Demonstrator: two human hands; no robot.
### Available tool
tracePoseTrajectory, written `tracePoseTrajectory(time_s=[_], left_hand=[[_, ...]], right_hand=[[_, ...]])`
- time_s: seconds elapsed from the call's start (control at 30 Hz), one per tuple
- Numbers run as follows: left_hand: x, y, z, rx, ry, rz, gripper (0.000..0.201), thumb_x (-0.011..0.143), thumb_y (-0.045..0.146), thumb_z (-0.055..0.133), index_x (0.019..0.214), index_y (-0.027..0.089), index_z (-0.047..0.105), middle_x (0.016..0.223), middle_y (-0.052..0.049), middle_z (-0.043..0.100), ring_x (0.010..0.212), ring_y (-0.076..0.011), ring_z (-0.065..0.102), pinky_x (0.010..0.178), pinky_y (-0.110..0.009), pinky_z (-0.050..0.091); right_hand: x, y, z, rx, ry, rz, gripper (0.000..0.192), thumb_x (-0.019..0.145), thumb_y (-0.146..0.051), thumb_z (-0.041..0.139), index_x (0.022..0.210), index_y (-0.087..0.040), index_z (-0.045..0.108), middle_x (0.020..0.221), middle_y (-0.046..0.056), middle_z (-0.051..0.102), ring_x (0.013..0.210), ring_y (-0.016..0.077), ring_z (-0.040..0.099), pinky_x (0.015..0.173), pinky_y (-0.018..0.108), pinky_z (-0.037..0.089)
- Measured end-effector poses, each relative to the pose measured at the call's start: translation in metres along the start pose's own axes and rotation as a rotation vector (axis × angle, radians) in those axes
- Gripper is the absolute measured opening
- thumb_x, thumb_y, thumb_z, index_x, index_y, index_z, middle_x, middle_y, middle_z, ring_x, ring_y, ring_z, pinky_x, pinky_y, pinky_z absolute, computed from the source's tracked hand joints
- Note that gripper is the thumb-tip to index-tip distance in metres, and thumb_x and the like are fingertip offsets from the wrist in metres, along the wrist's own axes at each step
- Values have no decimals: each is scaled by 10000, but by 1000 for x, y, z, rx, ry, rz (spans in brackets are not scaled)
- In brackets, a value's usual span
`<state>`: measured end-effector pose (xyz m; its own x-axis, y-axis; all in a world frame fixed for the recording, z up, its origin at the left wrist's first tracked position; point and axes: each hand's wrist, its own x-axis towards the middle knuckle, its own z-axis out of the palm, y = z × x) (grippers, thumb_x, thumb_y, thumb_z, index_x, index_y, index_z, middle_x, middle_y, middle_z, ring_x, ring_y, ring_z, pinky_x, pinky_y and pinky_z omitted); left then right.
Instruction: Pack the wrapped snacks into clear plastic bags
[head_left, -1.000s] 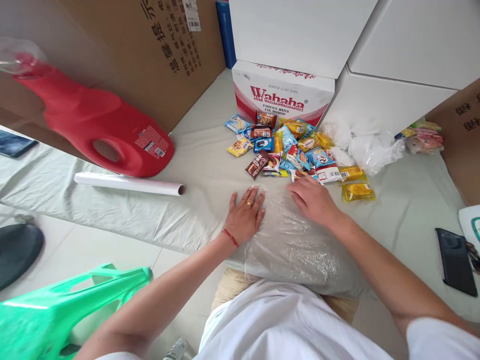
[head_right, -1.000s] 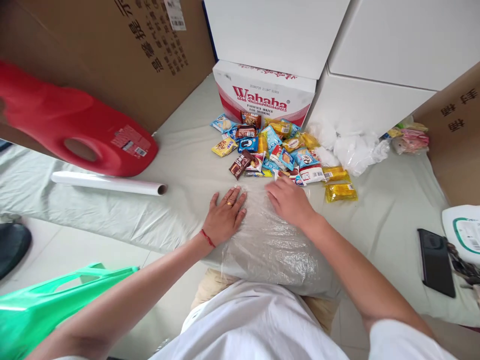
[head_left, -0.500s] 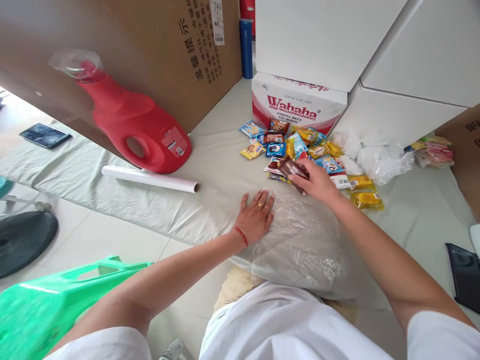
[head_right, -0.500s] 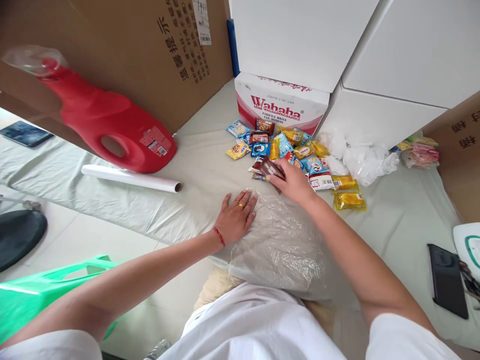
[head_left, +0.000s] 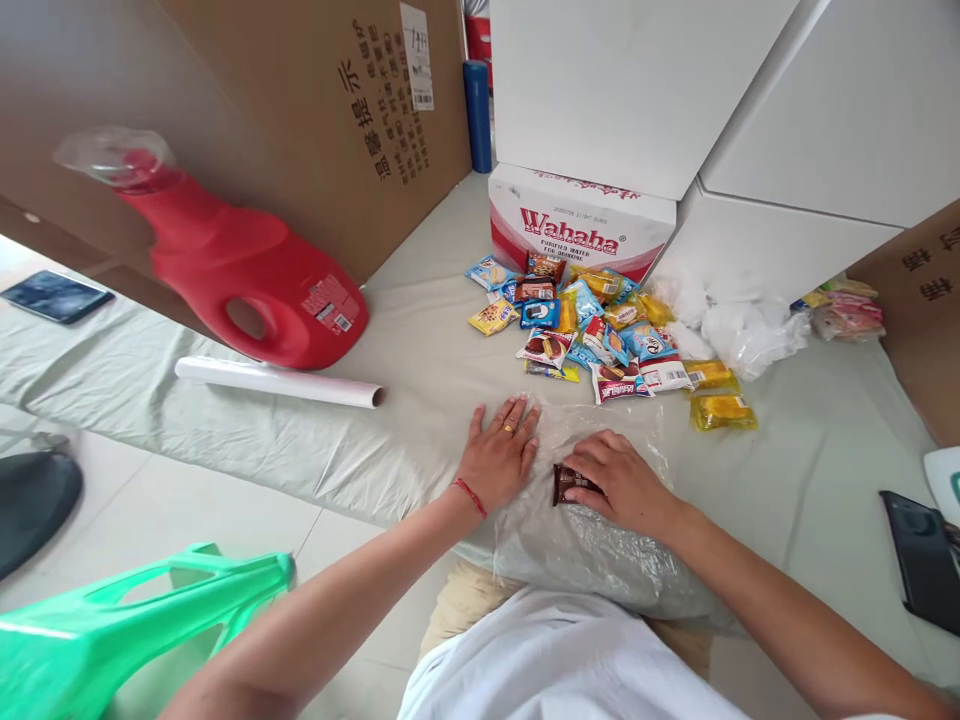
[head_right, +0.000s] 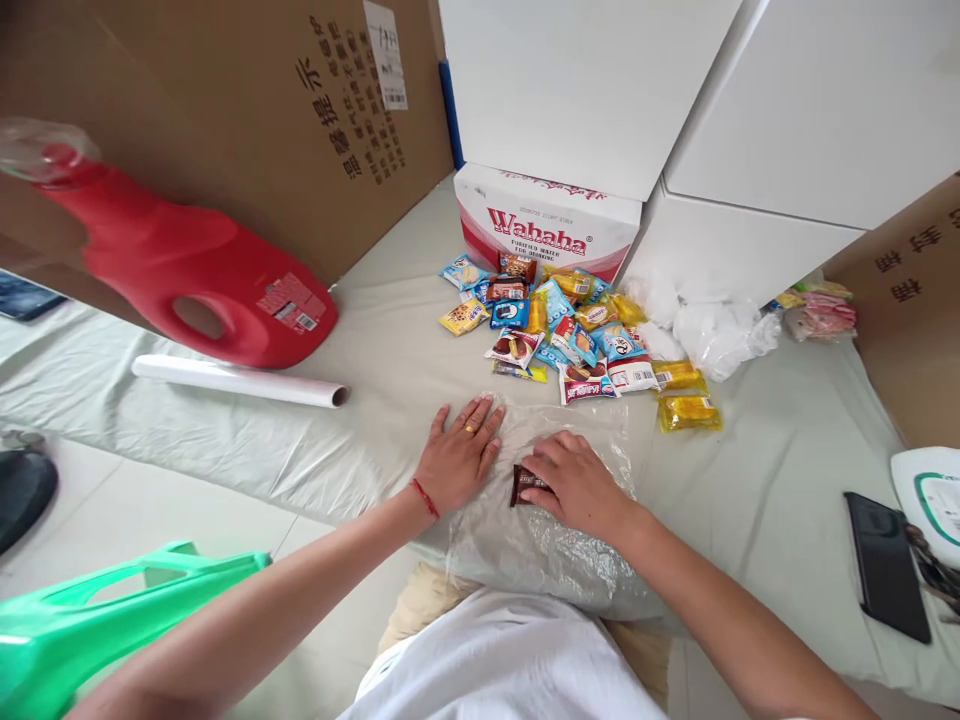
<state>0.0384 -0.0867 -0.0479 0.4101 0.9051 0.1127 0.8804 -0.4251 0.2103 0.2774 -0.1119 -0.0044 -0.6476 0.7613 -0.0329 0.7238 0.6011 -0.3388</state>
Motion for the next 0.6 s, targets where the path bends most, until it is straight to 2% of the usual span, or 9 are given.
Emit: tracePoseTrajectory(time_s=[0.1,0.17,0.27,0.37,0.43,0.5,0.6], left_hand=[[0,-1,0,3,3,-19,533,1062,382,297,1565,257,421,1650,-76,377,1530,-254,358,1259,-575,198],[0,-2,1,3,6,-24,533,1064,393,299,1562,255,428,1648,-78,376,1529,-258,359,1256,-576,205],[1,-3,2,-1,4,-16,533,1066,396,301,1565,254,425,1650,-78,369,1531,-263,356,1249,-585,217],[1,-4,3,-6,-2,-15,536,1067,399,300,1570,253,415,1651,-76,366,1532,-265,354,1247,-591,221],[0,-4,2,-9,-3,-14,538,1067,403,301,1573,254,411,1651,-77,366,1533,-265,352,1248,-587,221],[0,-4,2,-11,1,-13,539,1063,400,316,1575,261,409,1649,-79,371,1532,-270,353,1249,-581,228],[0,-4,1,-12,7,-13,540,1056,394,334,1575,268,411,1646,-78,381,1528,-280,361,1248,-582,239]], right_hand=[[8,0,-5,72,-90,-22,351,994,-424,607,1265,-216,690,1154,113,675,1077,274,554,924,432,476],[19,4,-12,133,-133,-34,274,1015,-395,577,1160,-218,728,1069,85,691,1006,239,577,907,394,482],[42,23,-30,125,-89,-10,284,1050,-329,496,1019,-206,749,965,75,705,956,222,594,899,368,485],[60,52,-50,-96,32,153,226,982,-222,572,1138,-183,730,1124,126,700,1098,289,573,946,429,472],[64,71,-58,-214,30,215,330,906,-175,650,1230,-193,706,1273,138,661,1197,335,538,989,479,456],[63,88,-60,-241,16,224,429,867,-168,683,1294,-208,682,1372,132,616,1245,351,520,1020,504,449],[57,103,-53,-221,76,238,537,875,-185,661,1408,-193,605,1457,151,546,1291,351,495,1057,506,448]])
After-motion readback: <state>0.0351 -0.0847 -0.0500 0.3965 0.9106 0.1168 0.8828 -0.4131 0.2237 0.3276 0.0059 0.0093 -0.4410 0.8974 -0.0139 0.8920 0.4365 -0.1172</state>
